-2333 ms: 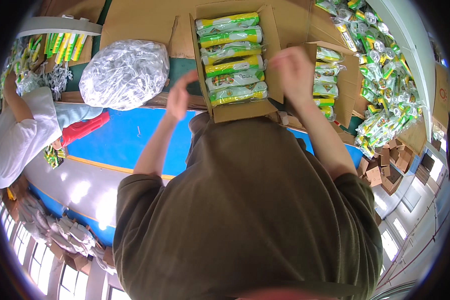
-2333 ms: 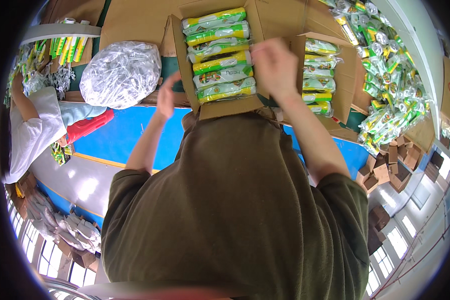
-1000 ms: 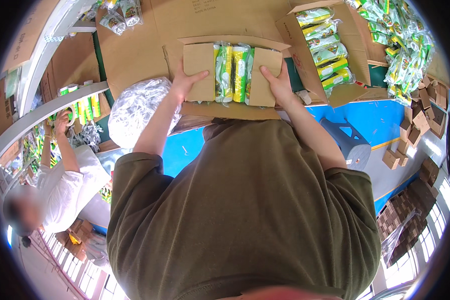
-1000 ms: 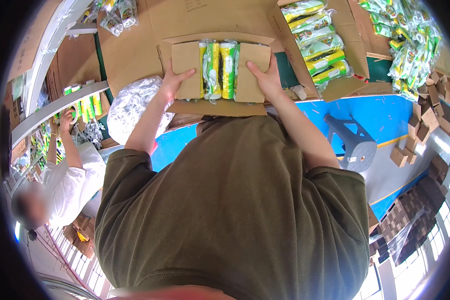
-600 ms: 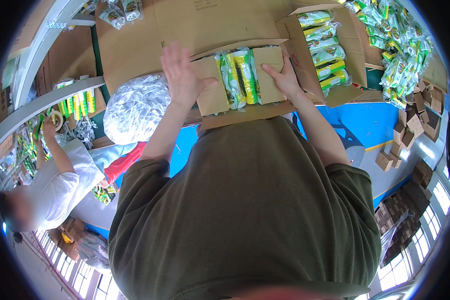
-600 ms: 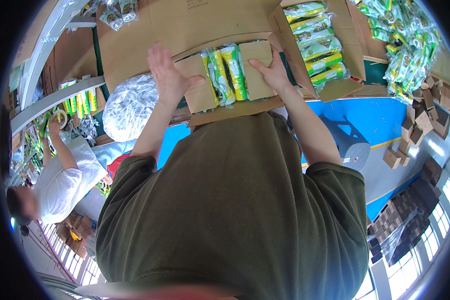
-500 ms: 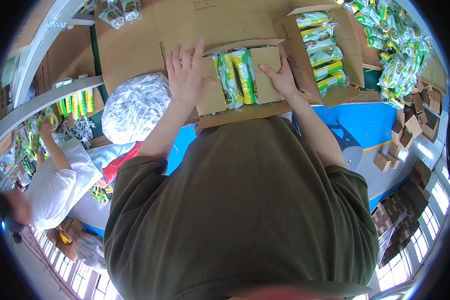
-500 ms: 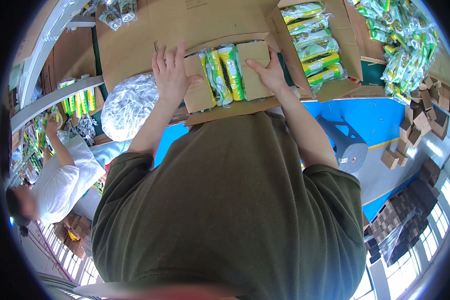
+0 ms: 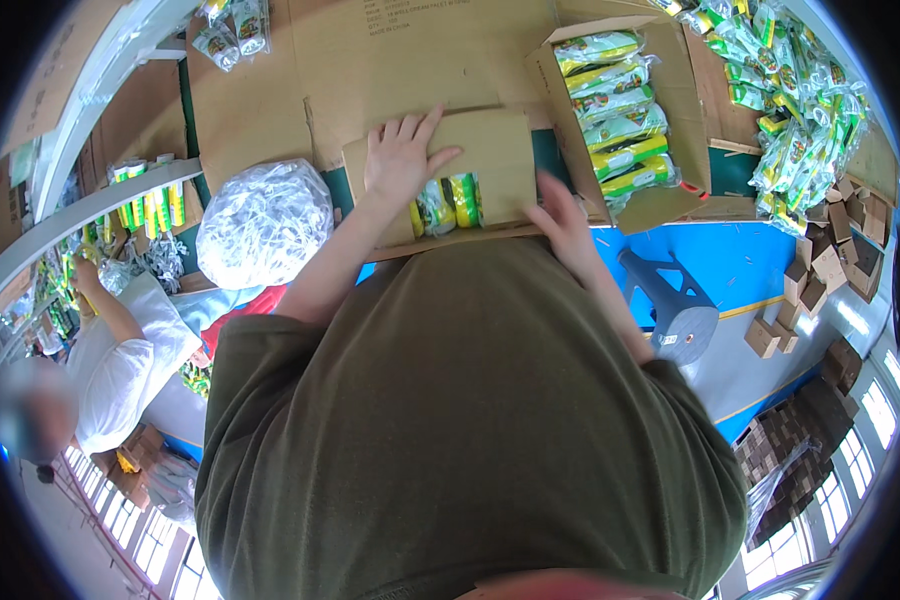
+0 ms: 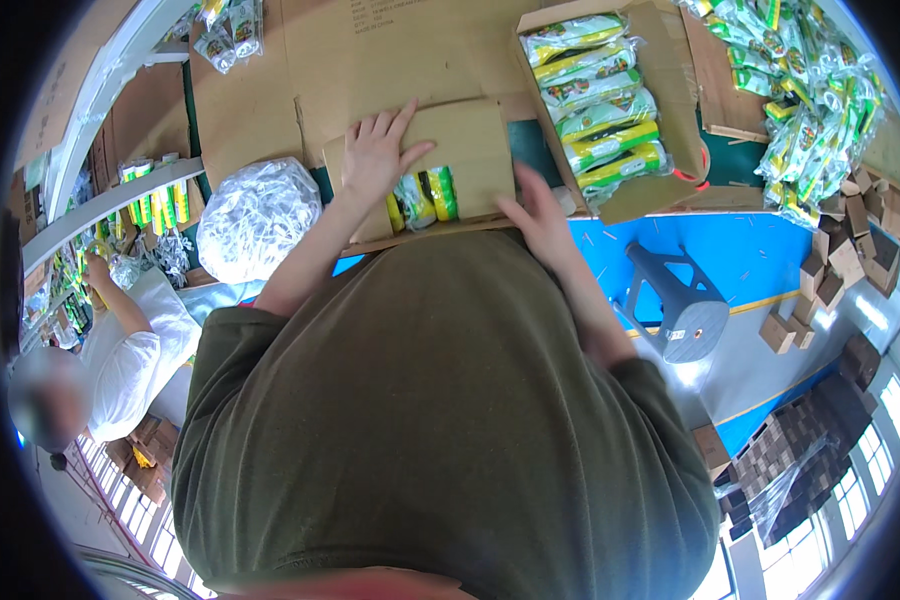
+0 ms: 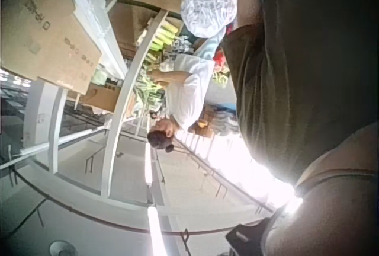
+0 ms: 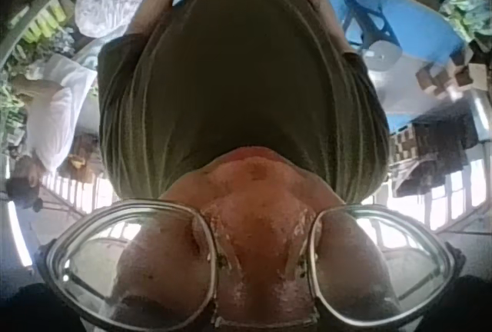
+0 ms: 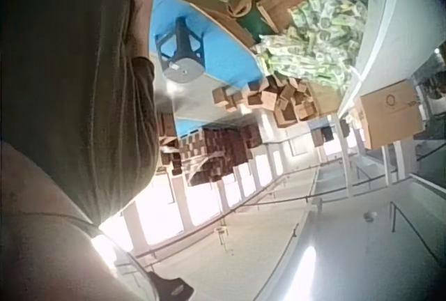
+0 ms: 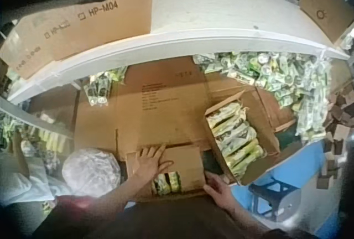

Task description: The person stocks individual packaged products into a cardboard box, then seals the box with a handheld tape dispenser. The sealed box is then placed onto a storage shelf.

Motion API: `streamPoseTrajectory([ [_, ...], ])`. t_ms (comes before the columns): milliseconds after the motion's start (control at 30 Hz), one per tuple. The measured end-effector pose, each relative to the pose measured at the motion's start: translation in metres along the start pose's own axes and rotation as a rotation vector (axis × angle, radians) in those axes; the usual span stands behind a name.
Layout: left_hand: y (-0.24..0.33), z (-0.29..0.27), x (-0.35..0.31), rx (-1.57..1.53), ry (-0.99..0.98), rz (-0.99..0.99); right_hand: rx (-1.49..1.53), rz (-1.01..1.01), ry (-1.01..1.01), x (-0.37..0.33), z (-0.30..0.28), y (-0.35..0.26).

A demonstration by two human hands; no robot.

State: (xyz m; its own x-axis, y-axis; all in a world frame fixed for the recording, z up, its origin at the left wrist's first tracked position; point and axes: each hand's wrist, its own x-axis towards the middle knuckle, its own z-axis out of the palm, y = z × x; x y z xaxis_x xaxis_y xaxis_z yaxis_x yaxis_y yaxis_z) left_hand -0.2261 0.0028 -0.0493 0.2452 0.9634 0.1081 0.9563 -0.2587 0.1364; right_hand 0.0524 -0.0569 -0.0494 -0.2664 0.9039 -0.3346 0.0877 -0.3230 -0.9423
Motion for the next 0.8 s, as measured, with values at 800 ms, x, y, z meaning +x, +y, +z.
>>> streamPoseTrajectory([
  [800,0.012,0.012,-0.005,-0.022,-0.132,-0.184,-0.634,-0.454,-0.103,0.021,-0.002,-0.041],
])
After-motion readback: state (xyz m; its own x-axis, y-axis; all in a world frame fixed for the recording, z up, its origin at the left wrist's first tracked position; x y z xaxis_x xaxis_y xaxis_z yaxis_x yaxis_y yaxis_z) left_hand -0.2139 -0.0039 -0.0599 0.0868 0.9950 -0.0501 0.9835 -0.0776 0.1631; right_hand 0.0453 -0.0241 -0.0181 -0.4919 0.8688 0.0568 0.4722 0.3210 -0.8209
